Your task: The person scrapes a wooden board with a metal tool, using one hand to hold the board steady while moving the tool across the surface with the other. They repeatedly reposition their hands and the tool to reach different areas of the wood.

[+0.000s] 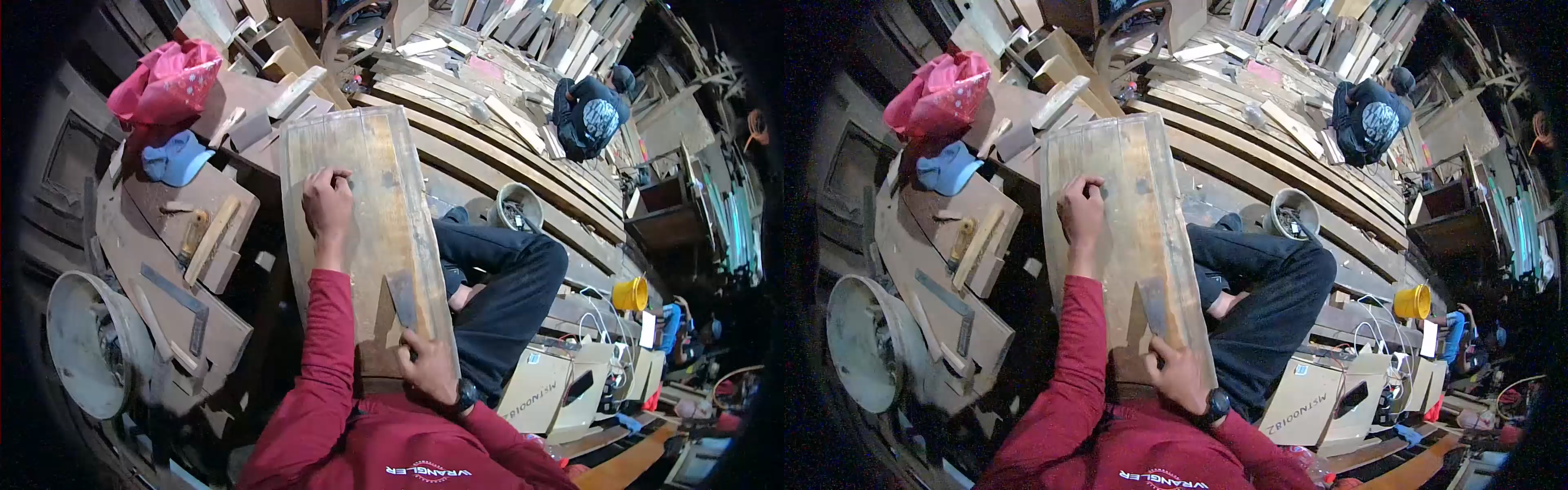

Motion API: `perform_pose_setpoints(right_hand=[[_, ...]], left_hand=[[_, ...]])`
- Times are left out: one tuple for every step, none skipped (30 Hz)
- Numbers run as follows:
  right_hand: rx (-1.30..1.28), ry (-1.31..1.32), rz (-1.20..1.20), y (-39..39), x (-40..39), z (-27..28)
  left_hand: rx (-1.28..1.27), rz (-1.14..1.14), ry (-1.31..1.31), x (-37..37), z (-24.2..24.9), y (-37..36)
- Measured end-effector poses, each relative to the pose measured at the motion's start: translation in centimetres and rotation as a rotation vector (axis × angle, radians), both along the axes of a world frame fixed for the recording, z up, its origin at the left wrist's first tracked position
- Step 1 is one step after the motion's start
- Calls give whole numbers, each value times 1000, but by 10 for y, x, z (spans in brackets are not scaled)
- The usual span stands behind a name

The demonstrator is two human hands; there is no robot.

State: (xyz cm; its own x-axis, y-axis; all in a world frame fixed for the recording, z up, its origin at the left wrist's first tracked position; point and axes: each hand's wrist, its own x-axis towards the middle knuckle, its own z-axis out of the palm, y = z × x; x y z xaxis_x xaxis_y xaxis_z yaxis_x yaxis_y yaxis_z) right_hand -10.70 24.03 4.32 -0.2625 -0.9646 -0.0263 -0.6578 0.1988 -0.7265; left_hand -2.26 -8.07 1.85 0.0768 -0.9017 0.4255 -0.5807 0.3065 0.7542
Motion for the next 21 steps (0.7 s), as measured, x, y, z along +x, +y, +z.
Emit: perform_pose_setpoints(right_hand=[[-3,-15,4,7,1,-1],[3,-2,40,9,-2,-2],[4,12,52,8,-2,-3],[1,24,61,1,-3,2],[-6,34,70,-8,-3,6],[-17,29,69,-17,-3,7],[-28,22,68,-27,-4,7],[-41,14,68,-36,-5,6],[-53,6,68,-42,-5,2],[-149,27,82,-41,-8,-21],[-140,17,92,-39,-10,-21],[-132,8,102,-38,-12,-21],[-121,-3,106,-36,-14,-21],[-161,-26,121,-34,-15,-26],[-181,-49,123,-33,-15,-29],[-197,-52,132,-33,-17,-26],[-210,-52,142,-32,-19,-23],[-213,-73,140,-31,-19,-25],[-214,-91,147,-30,-20,-26],[-218,-105,161,-32,-22,-26],[-219,-96,166,-32,-24,-25]], left_hand=[[3,-5,11,0,1,0],[-4,9,10,-1,0,0],[-1,7,5,-1,-3,-1],[-3,2,-2,0,-5,-3],[-8,-2,-11,0,-6,-5],[16,-11,-13,1,-7,-6],[40,-19,-15,2,-6,-6],[61,-38,-10,5,-5,-5],[82,-56,-5,7,-5,-6],[55,-130,-2,13,-7,-7],[30,-206,2,19,-4,-7],[24,-264,6,26,-2,-5],[22,-329,9,31,6,-2],[38,-350,-10,36,11,1],[55,-367,-1,39,10,3],[69,-384,11,43,10,3],[85,-402,25,44,9,1],[180,-373,110,45,-1,-2],[191,-372,148,44,-2,-1],[198,-366,189,44,-2,-1],[203,-357,231,45,-3,-1]])
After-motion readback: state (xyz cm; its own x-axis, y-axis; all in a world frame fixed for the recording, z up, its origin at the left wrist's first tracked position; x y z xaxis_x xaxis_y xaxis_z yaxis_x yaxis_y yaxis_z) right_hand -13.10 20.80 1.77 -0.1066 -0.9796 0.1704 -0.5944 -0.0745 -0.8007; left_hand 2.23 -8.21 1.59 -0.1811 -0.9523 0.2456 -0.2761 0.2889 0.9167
